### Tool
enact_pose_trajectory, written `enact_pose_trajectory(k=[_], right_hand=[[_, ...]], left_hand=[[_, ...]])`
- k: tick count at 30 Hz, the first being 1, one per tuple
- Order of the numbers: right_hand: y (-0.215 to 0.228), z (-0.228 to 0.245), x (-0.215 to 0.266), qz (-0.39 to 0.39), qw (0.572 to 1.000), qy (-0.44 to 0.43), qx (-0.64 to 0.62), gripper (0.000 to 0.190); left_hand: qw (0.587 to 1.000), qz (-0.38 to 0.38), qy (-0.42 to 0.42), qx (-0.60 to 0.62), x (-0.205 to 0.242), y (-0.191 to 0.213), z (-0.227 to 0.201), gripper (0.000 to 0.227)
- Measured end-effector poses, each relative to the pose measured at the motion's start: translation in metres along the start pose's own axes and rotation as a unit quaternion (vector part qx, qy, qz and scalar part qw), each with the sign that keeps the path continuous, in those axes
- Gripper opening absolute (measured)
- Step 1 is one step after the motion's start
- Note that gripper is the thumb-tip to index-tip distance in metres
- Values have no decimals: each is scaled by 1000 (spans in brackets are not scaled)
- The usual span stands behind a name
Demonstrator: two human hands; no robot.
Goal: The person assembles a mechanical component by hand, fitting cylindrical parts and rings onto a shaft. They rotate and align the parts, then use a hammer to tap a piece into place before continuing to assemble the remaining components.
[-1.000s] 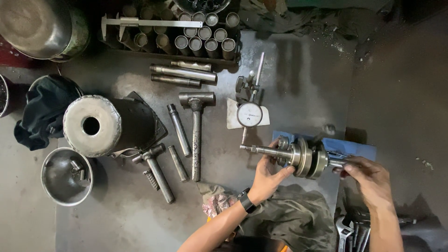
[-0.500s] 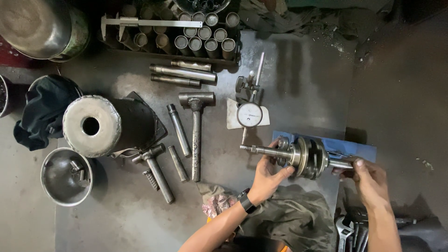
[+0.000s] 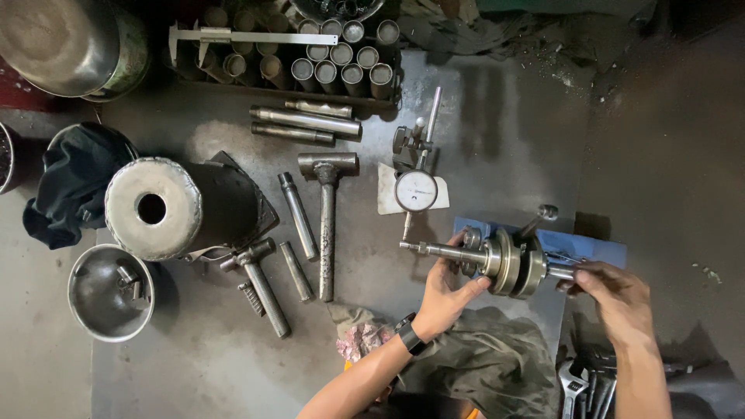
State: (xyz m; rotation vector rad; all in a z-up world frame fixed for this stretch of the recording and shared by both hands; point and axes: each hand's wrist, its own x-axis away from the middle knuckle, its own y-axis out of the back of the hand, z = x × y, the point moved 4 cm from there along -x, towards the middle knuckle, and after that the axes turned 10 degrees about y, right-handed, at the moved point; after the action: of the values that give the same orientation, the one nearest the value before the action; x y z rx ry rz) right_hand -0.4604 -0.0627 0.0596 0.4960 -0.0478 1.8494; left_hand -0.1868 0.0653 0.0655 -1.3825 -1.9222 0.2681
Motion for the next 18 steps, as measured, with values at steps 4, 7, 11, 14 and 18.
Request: enact_pose_trajectory(k=[4, 7, 11, 14, 18], right_hand=[[9, -18, -4, 14, 999, 12, 39, 24], [5, -11, -4, 9, 995, 23, 93, 33], [-5, 3, -1, -22, 999, -40, 25, 41], [-2, -4, 0, -25, 999, -25, -4, 42], [-5, -3, -1, 1, 1000, -5, -8, 39]], left_hand=[[1000, 3, -2, 3, -1, 0, 0, 92], [1000, 2, -6, 5, -1, 1, 3, 92], [1000, 1, -15, 12, -1, 0, 4, 91], [1000, 1, -15, 8, 0, 0, 0, 90], [1000, -1, -2, -5, 0, 2, 2, 90]])
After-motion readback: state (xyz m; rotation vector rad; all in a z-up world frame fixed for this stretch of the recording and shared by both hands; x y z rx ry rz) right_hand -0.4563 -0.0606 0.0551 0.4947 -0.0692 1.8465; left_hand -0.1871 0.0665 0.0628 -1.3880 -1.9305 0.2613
